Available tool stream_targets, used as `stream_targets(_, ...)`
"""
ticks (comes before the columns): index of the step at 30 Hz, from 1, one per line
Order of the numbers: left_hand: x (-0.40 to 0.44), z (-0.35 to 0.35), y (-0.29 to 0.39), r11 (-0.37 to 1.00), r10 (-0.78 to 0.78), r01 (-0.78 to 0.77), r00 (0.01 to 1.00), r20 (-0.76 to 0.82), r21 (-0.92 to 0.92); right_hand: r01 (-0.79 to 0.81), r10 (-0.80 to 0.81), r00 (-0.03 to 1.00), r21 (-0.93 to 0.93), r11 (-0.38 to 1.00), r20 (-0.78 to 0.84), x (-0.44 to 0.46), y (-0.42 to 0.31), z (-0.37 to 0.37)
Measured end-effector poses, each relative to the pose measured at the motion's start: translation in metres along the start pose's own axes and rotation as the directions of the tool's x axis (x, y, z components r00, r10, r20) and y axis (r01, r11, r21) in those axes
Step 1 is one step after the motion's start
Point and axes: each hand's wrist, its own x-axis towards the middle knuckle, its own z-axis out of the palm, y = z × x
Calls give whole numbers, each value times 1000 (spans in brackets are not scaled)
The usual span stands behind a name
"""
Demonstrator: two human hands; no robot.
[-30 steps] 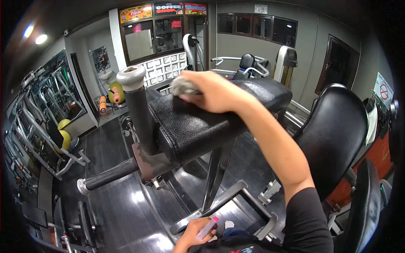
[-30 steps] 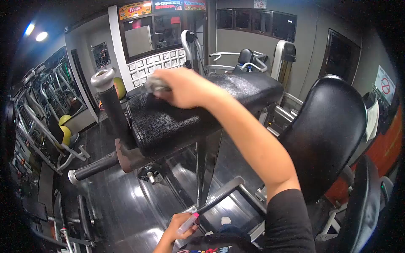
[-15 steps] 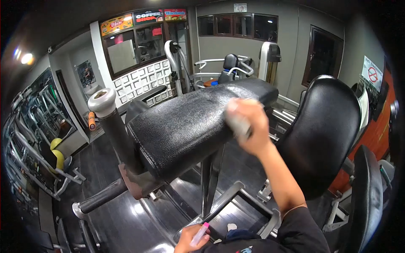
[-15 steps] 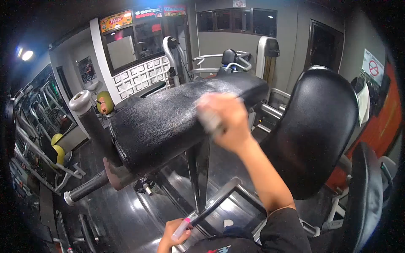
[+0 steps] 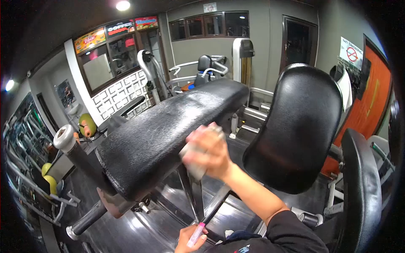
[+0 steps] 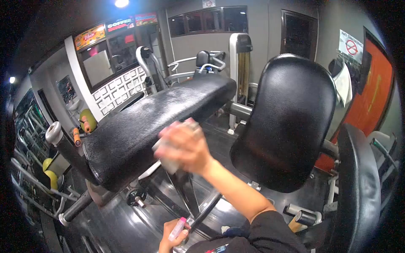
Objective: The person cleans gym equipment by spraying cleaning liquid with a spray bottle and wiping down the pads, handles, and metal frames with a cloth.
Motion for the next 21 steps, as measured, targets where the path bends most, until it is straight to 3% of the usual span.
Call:
stream_targets(1, -1, -1, -3, 999, -33, 33, 999, -1, 27, -109, 124, 983, 115, 987, -136, -13, 26, 2)
stream_targets(2, 3, 1, -1, 1000, 18, -17, 998, -67, 12, -343, 326, 920, -47, 938, -216, -27, 43, 1)
stream_targets(3, 4, 2, 0, 1000, 20, -20, 997, -69, 4, -563, 553, 766, 74, 823, -329, -26, 51, 3)
stream_targets(5, 2, 4, 0, 995, -38, 44, 997, -64, 88, -657, 646, 680, 104, 747, -346, -32, 54, 7)
stream_targets(7, 3, 13, -5, 997, -35, 39, 998, -57, 71, -336, 342, 891, 71, 939, -300, -14, 36, 10)
stream_targets(8, 0, 22, -17, 993, 43, -31, 994, -105, 116, -215, 225, 960, 75, 974, -167, -4, 25, 2)
stream_targets(9, -2, 28, -25, 981, 119, -94, 982, -146, 167, -99, 102, 994, 98, 990, -32, 4, 16, -6)
stream_targets(11, 2, 27, -19, 976, 123, -103, 988, -94, 193, -31, 22, 999, 198, 980, 46, 19, 38, -16)
stream_targets(12, 10, 25, -5, 993, 27, -20, 998, -59, 117, -20, 19, 1000, 145, 989, 7, 22, 53, -16)
stream_targets(13, 16, 23, 5, 997, -65, 65, 998, -21, 43, -58, 57, 998, 49, 997, 26, 24, 69, -19)
stream_targets(15, 25, 18, 11, 994, -101, 101, 995, 2, 45, -260, 247, 953, -54, 964, -176, 24, 104, -14)
stream_targets(17, 37, 17, 18, 999, -38, 38, 998, -47, 14, -612, 577, 723, 36, 790, -380, 20, 138, -8)
stream_targets(21, 40, 20, 13, 995, -41, 39, 999, 17, 90, -759, 650, 557, 2, 652, -518, 27, 151, -2)
